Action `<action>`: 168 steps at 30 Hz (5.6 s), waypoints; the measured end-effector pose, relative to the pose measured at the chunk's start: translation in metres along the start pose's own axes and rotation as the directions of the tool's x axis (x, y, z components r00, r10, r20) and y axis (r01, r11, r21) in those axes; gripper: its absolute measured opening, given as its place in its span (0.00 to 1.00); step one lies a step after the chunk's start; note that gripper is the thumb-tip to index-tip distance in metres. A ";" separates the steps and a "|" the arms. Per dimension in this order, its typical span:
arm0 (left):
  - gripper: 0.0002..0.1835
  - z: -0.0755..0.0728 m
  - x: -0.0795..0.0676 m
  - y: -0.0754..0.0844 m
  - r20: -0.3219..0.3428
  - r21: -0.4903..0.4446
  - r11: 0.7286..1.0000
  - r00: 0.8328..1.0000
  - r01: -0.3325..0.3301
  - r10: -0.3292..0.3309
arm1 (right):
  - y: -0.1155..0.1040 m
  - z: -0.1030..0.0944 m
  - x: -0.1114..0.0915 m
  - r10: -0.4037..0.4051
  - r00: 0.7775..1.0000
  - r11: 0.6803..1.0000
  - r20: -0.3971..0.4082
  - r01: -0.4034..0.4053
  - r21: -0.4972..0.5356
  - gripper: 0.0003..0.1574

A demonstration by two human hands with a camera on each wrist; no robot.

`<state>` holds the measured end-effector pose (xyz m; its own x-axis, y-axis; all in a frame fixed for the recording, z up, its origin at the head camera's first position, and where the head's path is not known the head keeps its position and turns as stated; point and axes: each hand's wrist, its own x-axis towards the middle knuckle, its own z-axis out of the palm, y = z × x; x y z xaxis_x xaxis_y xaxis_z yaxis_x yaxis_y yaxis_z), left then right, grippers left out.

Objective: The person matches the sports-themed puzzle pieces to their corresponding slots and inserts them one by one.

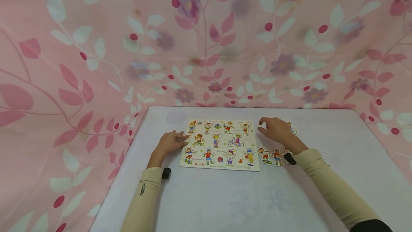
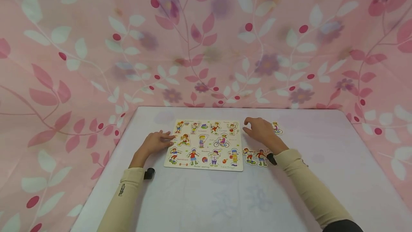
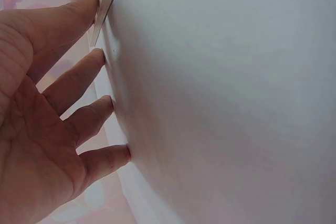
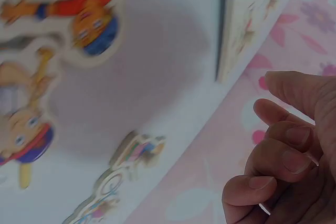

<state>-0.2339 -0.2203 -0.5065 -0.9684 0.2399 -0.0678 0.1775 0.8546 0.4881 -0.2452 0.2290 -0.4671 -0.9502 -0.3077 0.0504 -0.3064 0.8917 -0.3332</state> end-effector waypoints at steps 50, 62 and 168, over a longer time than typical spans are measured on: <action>0.19 -0.002 0.001 0.002 -0.006 -0.007 1.000 1.000 0.009 -0.009 | 0.045 -0.009 -0.007 0.080 0.996 0.996 0.026 -0.081 0.046 0.16; 0.20 -0.002 -0.001 0.003 -0.008 -0.020 1.000 1.000 0.011 -0.012 | 0.005 -0.008 -0.004 0.043 0.999 0.996 0.018 -0.044 0.071 0.15; 0.19 0.000 -0.001 0.000 -0.010 0.007 1.000 1.000 -0.019 0.019 | -0.069 0.017 -0.016 -0.123 0.990 0.990 0.063 0.119 0.073 0.15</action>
<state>-0.2333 -0.2201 -0.5061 -0.9665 0.2518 -0.0498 0.1973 0.8530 0.4832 -0.2076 0.1670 -0.4614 -0.8996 -0.4355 0.0322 -0.4122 0.8223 -0.3923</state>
